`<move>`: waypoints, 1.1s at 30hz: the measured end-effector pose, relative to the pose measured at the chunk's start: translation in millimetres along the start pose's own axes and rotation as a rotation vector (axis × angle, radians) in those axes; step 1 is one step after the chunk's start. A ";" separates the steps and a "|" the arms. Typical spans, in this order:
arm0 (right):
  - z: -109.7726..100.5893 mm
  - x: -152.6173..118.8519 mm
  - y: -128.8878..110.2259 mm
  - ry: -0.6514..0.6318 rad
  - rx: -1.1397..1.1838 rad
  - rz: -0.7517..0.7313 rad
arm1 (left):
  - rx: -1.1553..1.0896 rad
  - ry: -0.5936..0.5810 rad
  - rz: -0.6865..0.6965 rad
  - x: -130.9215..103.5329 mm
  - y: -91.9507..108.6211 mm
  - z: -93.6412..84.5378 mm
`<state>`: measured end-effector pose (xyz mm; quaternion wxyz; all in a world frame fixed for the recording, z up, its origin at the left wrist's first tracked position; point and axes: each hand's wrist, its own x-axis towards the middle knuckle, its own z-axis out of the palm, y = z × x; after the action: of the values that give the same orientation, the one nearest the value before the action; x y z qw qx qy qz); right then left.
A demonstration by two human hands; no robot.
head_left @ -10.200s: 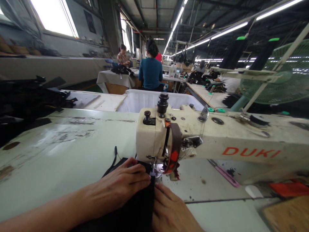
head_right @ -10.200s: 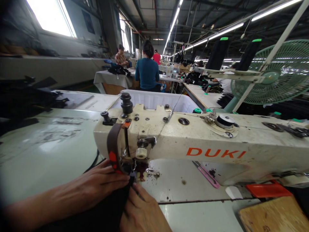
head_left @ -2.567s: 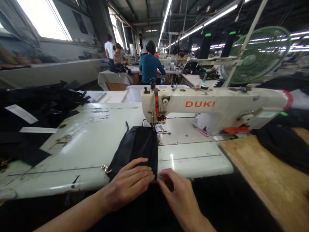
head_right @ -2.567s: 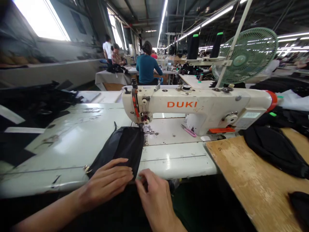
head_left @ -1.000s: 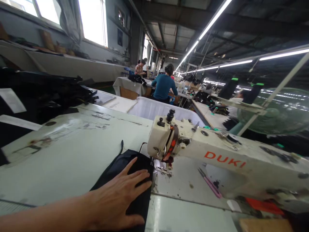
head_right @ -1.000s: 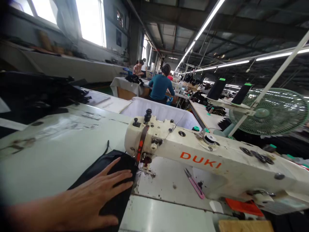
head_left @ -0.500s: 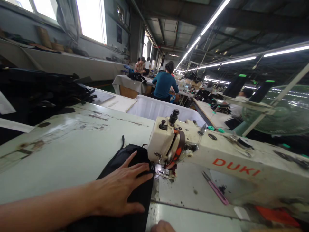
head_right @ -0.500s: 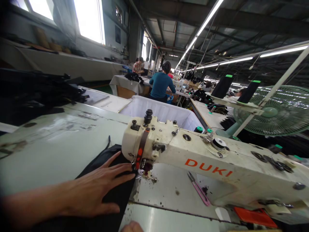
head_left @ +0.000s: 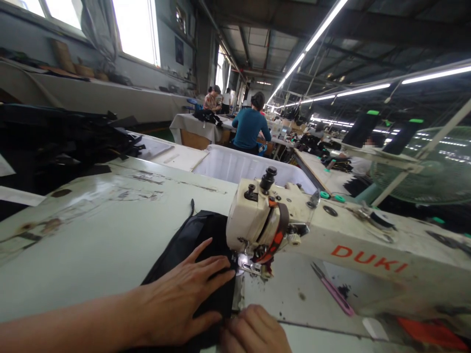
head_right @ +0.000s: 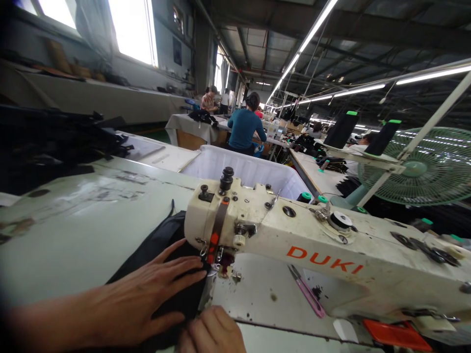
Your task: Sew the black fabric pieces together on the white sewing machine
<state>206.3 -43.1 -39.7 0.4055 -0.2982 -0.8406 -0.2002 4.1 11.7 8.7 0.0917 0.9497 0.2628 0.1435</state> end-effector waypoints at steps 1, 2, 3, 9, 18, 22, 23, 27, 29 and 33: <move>-0.9 -0.1 2.6 -0.031 0.014 -0.006 | -0.005 0.015 -0.007 -0.4 0.7 -1.2; -1.5 0.0 4.8 -0.055 0.029 -0.002 | -0.017 0.030 -0.017 -1.4 2.8 -2.9; -1.8 0.3 6.6 -0.072 0.042 0.016 | -0.039 0.044 -0.024 -3.0 5.9 -4.5; -3.4 4.3 15.3 -0.178 0.142 0.082 | -0.187 0.077 0.009 -13.5 23.6 4.4; 3.9 3.6 32.5 -0.260 0.128 0.098 | -0.086 0.193 0.102 2.3 -0.8 29.6; 9.4 -3.8 38.3 -0.296 0.087 0.152 | -0.101 0.198 0.140 9.5 -11.4 34.0; 10.4 -4.7 39.6 -0.300 0.083 0.161 | -0.107 0.192 0.154 11.5 -14.3 34.6; 9.4 -3.3 43.2 -0.314 0.066 0.196 | -0.103 0.116 0.180 18.8 -25.7 33.4; 5.2 -0.9 43.8 -0.308 0.040 0.217 | -0.094 0.079 0.171 21.2 -29.8 31.8; -4.8 2.7 43.6 -0.283 -0.010 0.294 | -0.084 0.083 0.162 23.9 -33.0 29.7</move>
<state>236.6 -12.6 -30.5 0.3065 -0.4447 -0.8357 -0.0992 17.6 49.2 -22.1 0.1088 0.9564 0.1824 0.2005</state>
